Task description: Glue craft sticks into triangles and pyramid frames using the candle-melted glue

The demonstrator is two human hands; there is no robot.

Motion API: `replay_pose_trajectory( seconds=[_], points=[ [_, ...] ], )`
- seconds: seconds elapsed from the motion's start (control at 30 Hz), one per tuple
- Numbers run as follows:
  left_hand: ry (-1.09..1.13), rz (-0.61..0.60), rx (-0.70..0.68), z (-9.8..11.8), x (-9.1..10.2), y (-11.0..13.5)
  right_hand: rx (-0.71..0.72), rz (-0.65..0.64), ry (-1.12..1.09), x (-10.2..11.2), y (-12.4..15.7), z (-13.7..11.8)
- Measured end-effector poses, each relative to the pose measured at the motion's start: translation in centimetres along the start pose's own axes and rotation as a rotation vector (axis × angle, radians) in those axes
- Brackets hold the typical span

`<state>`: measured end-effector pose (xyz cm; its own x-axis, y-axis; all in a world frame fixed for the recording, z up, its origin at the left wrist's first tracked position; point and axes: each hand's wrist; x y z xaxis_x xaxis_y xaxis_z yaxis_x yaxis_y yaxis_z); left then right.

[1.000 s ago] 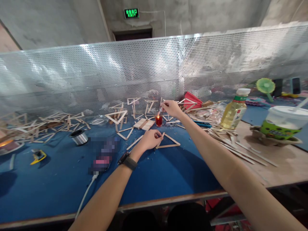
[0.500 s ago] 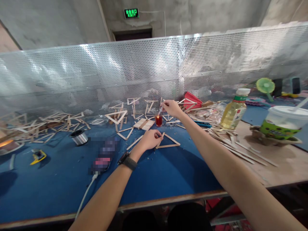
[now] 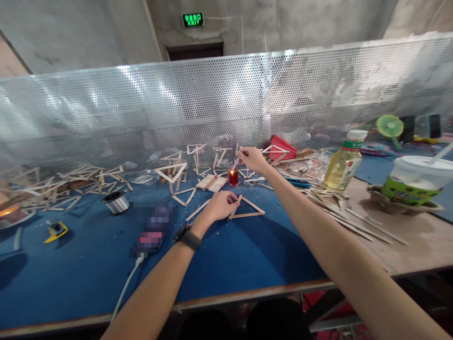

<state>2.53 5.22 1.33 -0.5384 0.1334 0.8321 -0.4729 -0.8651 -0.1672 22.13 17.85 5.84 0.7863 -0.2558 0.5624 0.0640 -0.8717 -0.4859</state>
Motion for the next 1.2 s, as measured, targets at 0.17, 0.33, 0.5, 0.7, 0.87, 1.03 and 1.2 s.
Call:
replay_pose_trajectory(
  seconds=[0.17, 0.33, 0.5, 0.7, 0.87, 1.03, 1.2],
  points=[
    [0.000, 0.000, 0.002, 0.28, 0.11, 0.06, 0.018, 0.002, 0.009, 0.01, -0.08, 0.15],
    [-0.002, -0.002, 0.006, 0.37, 0.19, 0.10, 0.027, 0.002, 0.013, -0.03, -0.20, 0.31],
    [0.013, -0.010, 0.012, 0.32, 0.11, 0.10, 0.027, 0.006, 0.031, 0.08, -0.12, 0.22],
    [0.009, -0.008, 0.001, 0.00, -0.08, -0.03, 0.034, 0.000, 0.025, 0.10, -0.13, 0.18],
    [0.009, 0.001, -0.007, -0.38, -0.15, -0.14, 0.028, 0.003, 0.020, 0.08, -0.12, 0.13],
    [0.007, -0.001, -0.007, -0.40, -0.14, -0.20, 0.028, 0.002, 0.021, 0.10, -0.11, 0.11],
    [0.014, -0.003, -0.012, -0.32, -0.14, -0.14, 0.009, 0.002, 0.028, 0.25, 0.01, -0.14]
  ],
)
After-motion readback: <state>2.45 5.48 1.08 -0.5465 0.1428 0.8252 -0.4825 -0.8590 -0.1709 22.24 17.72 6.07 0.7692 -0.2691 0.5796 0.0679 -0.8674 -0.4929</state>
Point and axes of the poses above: each hand's wrist, its own y-axis away from the middle knuckle, its own x-axis out of the back of the hand, z = x × y, and after that the axes turned 9 degrees about -x, right-handed
